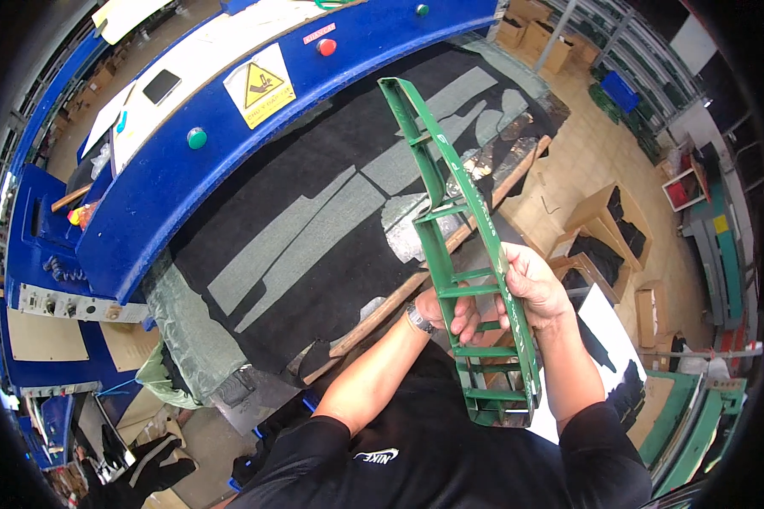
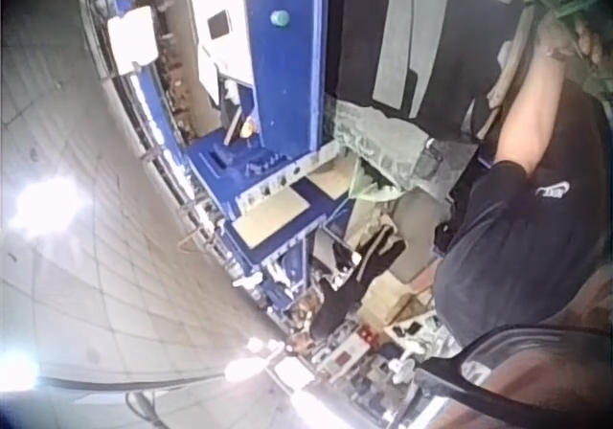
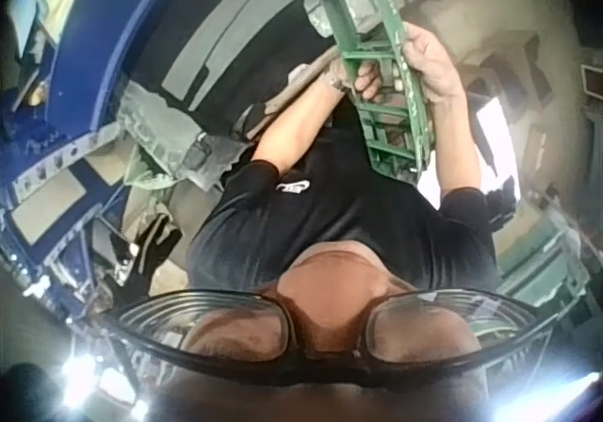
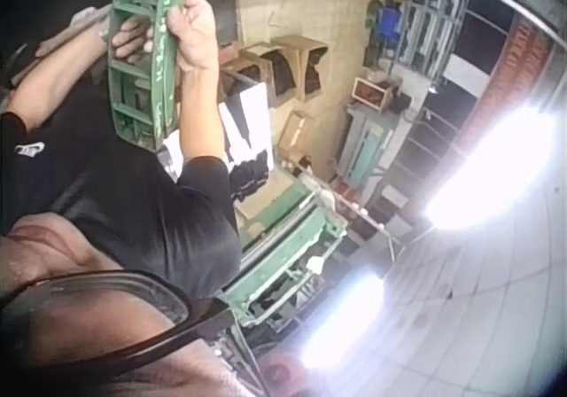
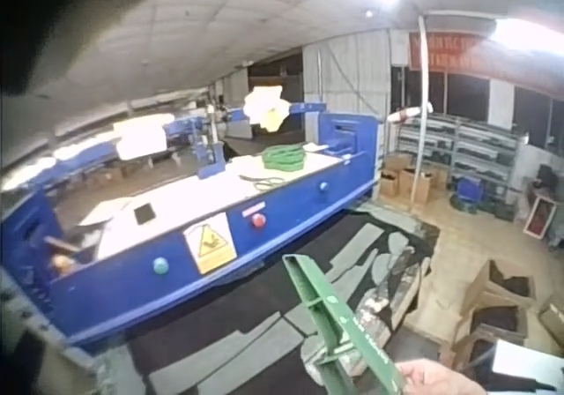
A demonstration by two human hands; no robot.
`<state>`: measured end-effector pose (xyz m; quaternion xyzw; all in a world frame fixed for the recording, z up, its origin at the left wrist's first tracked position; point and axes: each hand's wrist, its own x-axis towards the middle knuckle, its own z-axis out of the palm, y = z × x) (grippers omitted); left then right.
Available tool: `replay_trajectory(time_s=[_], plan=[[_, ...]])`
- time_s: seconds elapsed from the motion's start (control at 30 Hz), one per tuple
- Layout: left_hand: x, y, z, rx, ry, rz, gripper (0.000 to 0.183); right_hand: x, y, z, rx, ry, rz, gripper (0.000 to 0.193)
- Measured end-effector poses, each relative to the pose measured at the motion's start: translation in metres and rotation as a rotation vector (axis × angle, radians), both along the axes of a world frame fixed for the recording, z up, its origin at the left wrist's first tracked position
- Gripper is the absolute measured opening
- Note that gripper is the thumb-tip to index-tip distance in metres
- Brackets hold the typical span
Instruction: Organize and align shoe components on a flatbed machinery workspace in a factory.
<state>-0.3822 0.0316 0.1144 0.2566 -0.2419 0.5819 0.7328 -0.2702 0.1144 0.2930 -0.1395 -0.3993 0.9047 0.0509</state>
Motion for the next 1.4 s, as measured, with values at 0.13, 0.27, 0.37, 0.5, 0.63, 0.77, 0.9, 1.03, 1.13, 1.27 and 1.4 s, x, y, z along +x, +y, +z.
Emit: replay_trajectory(time_s=[0.13,0.27,0.37,0.5,0.63,0.77,0.9,1.03,1.13,1.27,1.4], plan=[[0.011,-0.024,0.029,-0.329,0.298,0.243,0.030,0.013,-0.030,0.015,0.139,-0.092,-0.152,0.054],[0.018,-0.054,0.010,-0.493,0.461,0.147,0.055,0.036,-0.038,0.019,0.243,-0.128,-0.229,0.043],[0.003,-0.080,0.008,-0.553,0.634,0.032,0.067,0.065,-0.038,0.018,0.264,-0.172,-0.396,0.038],[-0.029,-0.123,-0.008,-0.667,0.687,0.134,0.081,0.117,-0.028,-0.018,0.378,-0.393,-0.435,0.028],[-0.078,-0.148,-0.022,-0.821,0.816,0.191,0.080,0.160,-0.040,-0.057,0.299,-0.405,-0.616,0.028],[-0.101,-0.131,-0.046,-0.834,0.916,0.020,0.065,0.203,-0.071,-0.091,0.220,-0.490,-0.854,0.026],[-0.102,-0.093,-0.052,-0.773,0.973,-0.103,0.056,0.246,-0.095,-0.128,0.147,-0.516,-1.118,0.022],[-0.057,-0.060,-0.028,-0.698,1.059,-0.115,0.055,0.324,-0.114,-0.159,-0.002,-0.471,-1.443,0.020],[-0.026,-0.043,-0.019,-0.766,1.104,-0.080,0.059,0.375,-0.121,-0.198,-0.081,-0.438,-1.656,0.020],[0.016,-0.028,-0.031,-0.847,1.194,-0.085,0.059,0.439,-0.120,-0.265,-0.258,-0.390,-2.002,0.016],[0.075,-0.017,-0.038,-0.936,1.251,-0.140,0.056,0.501,-0.128,-0.360,-0.400,-0.272,-2.259,0.017]])
